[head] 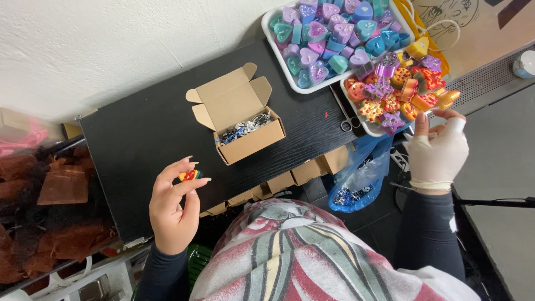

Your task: Packaging small decorative pizza-shaped wax melts into small pouches and then into a cardboard box.

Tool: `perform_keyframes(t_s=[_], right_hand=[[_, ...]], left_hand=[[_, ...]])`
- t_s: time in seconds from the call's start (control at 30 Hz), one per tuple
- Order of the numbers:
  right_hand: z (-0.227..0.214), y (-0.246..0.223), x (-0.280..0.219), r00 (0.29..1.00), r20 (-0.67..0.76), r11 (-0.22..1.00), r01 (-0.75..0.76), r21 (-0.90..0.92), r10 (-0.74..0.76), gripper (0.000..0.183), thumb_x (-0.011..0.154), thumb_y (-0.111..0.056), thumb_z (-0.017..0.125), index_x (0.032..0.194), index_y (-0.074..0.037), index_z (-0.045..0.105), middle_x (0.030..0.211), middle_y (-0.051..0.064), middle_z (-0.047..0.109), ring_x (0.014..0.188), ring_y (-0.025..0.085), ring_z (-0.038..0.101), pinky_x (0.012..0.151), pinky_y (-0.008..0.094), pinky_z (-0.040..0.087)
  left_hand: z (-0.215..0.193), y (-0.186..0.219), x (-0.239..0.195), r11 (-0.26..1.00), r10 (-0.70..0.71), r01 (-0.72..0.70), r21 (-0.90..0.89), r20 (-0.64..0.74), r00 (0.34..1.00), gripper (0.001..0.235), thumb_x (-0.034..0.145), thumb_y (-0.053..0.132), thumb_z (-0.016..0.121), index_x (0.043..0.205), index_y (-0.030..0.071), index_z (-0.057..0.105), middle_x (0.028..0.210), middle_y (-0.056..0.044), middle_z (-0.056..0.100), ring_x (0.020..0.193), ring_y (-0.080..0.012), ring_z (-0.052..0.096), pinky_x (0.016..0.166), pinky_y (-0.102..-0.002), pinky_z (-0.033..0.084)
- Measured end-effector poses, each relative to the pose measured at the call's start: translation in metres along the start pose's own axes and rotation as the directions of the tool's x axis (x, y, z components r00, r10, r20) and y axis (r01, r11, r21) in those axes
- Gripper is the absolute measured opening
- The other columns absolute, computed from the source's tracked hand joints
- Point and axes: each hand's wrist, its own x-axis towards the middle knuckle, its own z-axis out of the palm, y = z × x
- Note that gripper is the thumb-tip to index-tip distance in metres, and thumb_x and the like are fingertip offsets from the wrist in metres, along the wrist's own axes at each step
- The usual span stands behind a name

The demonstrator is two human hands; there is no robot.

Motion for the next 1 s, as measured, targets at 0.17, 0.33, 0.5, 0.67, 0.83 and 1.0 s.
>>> perform_keyframes(t_s=[0.17, 0.33, 0.5, 0.67, 0.83, 1.0], right_hand=[[-0.01, -0.002, 0.011, 0.992, 0.121, 0.984, 0.063, -0.168, -0.042, 0.038, 0.105, -0.031, 0.082, 0.123, -0.001, 0.065, 0.071, 0.003, 0.066, 0.065, 0.012, 0.064, 0.061, 0.026, 0.046], [-0.002, -0.01, 0.012, 0.986, 0.151, 0.993, -0.051, -0.106, 0.066, 0.036, 0.105, -0.034, 0.084, 0.115, -0.003, 0.071, 0.071, 0.003, 0.064, 0.061, 0.01, 0.062, 0.057, 0.025, 0.046], [0.003, -0.008, 0.014, 0.987, 0.106, 0.992, -0.121, -0.03, 0.123, 0.038, 0.103, -0.038, 0.086, 0.114, -0.003, 0.073, 0.072, 0.003, 0.065, 0.063, 0.007, 0.063, 0.059, 0.024, 0.047], [0.016, 0.011, 0.024, 0.986, 0.027, 0.983, -0.167, 0.071, 0.166, 0.045, 0.102, -0.035, 0.085, 0.117, 0.002, 0.065, 0.072, 0.001, 0.064, 0.062, 0.007, 0.063, 0.055, 0.022, 0.047], [0.027, 0.015, 0.035, 0.982, 0.032, 0.957, -0.19, 0.22, 0.188, 0.042, 0.103, -0.031, 0.086, 0.123, 0.001, 0.067, 0.072, -0.001, 0.061, 0.06, 0.005, 0.061, 0.051, 0.022, 0.044], [0.026, 0.001, 0.037, 0.968, 0.068, 0.864, -0.246, 0.44, 0.241, 0.04, 0.101, -0.025, 0.085, 0.122, 0.003, 0.066, 0.07, -0.001, 0.062, 0.056, 0.006, 0.061, 0.049, 0.022, 0.045]], left_hand=[[0.003, -0.003, -0.004, 0.999, -0.015, 0.015, -0.039, 0.002, 1.0, 0.03, 0.089, -0.016, 0.057, 0.107, 0.004, 0.069, 0.135, -0.015, 0.057, 0.132, -0.0284, 0.059, 0.107, -0.036, 0.055], [0.006, 0.0, -0.003, 0.998, -0.032, 0.032, -0.061, 0.004, 0.999, 0.03, 0.09, -0.016, 0.058, 0.107, 0.004, 0.07, 0.136, -0.016, 0.058, 0.13, -0.0265, 0.06, 0.108, -0.035, 0.053], [0.009, 0.002, -0.002, 0.997, -0.021, 0.023, -0.068, 0.023, 1.0, 0.028, 0.089, -0.015, 0.06, 0.107, 0.004, 0.07, 0.132, -0.014, 0.062, 0.121, -0.0232, 0.064, 0.103, -0.032, 0.053], [0.013, 0.0, -0.003, 0.996, -0.038, 0.042, -0.081, 0.053, 0.998, 0.029, 0.09, -0.015, 0.059, 0.107, 0.004, 0.071, 0.131, -0.013, 0.063, 0.112, -0.018, 0.065, 0.088, -0.026, 0.053], [0.017, -0.002, -0.004, 0.992, -0.091, 0.099, -0.08, 0.091, 0.992, 0.028, 0.09, -0.014, 0.061, 0.107, 0.005, 0.072, 0.129, -0.011, 0.065, 0.082, -0.0065, 0.058, 0.066, -0.019, 0.048], [0.018, -0.002, -0.001, 0.993, -0.041, 0.048, -0.11, 0.07, 0.997, 0.028, 0.091, -0.012, 0.061, 0.108, 0.007, 0.071, 0.128, -0.009, 0.065, 0.083, -0.0046, 0.058, 0.061, -0.015, 0.043]])
